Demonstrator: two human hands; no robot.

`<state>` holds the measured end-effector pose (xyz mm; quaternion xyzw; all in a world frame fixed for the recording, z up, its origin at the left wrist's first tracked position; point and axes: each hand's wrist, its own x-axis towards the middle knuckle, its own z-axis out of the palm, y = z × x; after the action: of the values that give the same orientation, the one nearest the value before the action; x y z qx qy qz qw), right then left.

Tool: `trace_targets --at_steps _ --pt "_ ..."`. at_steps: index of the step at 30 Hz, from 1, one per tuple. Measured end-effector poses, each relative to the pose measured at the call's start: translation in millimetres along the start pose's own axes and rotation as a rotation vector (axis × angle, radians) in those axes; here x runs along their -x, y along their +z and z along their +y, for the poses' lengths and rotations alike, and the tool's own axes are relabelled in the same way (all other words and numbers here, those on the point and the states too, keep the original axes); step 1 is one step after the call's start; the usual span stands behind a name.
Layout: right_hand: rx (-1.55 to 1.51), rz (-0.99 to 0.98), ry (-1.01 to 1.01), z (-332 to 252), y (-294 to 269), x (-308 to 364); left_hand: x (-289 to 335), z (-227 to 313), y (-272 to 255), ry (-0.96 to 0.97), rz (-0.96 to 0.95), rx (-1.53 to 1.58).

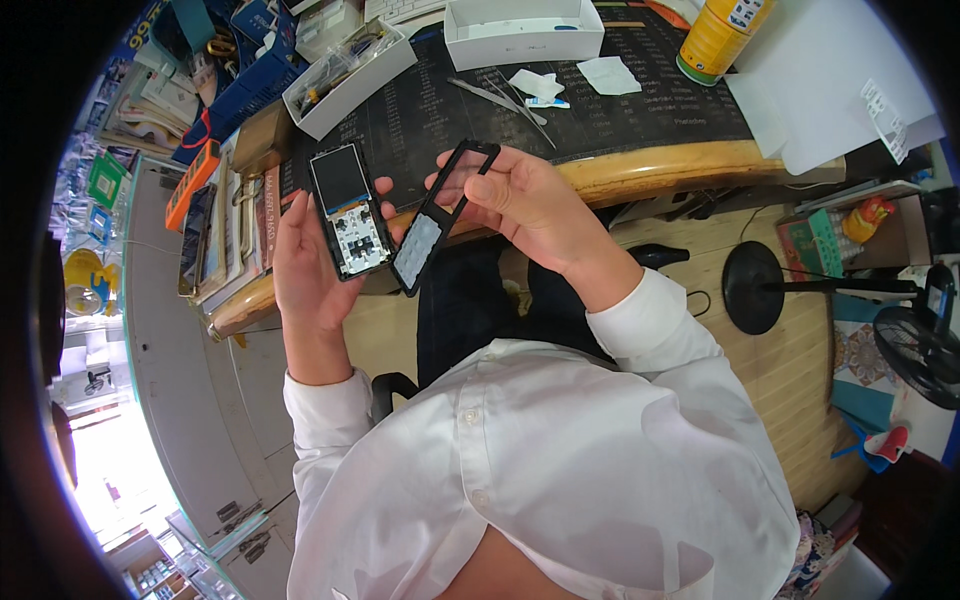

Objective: The person disassembles a feature phone, cleans the internal components and keypad with a cloth, uses a hairdryer to apply heat, then reassembles the phone by aligning and snapping the keypad and casing together.

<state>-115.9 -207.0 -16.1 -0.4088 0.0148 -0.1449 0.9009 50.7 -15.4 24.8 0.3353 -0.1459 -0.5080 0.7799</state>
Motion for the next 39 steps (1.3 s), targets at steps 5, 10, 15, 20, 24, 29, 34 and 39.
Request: trace_targets --at_steps 5,10,15,20,24,29,34,39 --pt "0.022 0.026 0.038 -7 2 -3 -3 7 -1 -0.016 -0.020 -0.045" --pt "0.087 0.086 0.084 -10 6 -7 -15 15 -4 -0.110 -0.036 -0.166" --pt "0.272 0.194 0.193 -18 13 -21 -30 16 4 -0.279 0.126 -0.467" --pt "0.411 0.252 0.286 -31 26 -35 -39 13 21 -0.334 0.095 -0.585" --pt "0.522 0.259 0.360 -39 36 -42 -38 12 32 -0.357 0.024 -0.765" --pt "0.639 0.265 0.348 -41 38 -50 -34 7 36 -0.264 0.003 -0.822" --pt "0.732 0.261 0.339 -38 38 -55 -30 -3 34 0.200 -0.162 -1.308" --pt "0.757 0.215 0.255 -34 40 -53 -18 -2 34 -0.029 -0.153 -1.113"
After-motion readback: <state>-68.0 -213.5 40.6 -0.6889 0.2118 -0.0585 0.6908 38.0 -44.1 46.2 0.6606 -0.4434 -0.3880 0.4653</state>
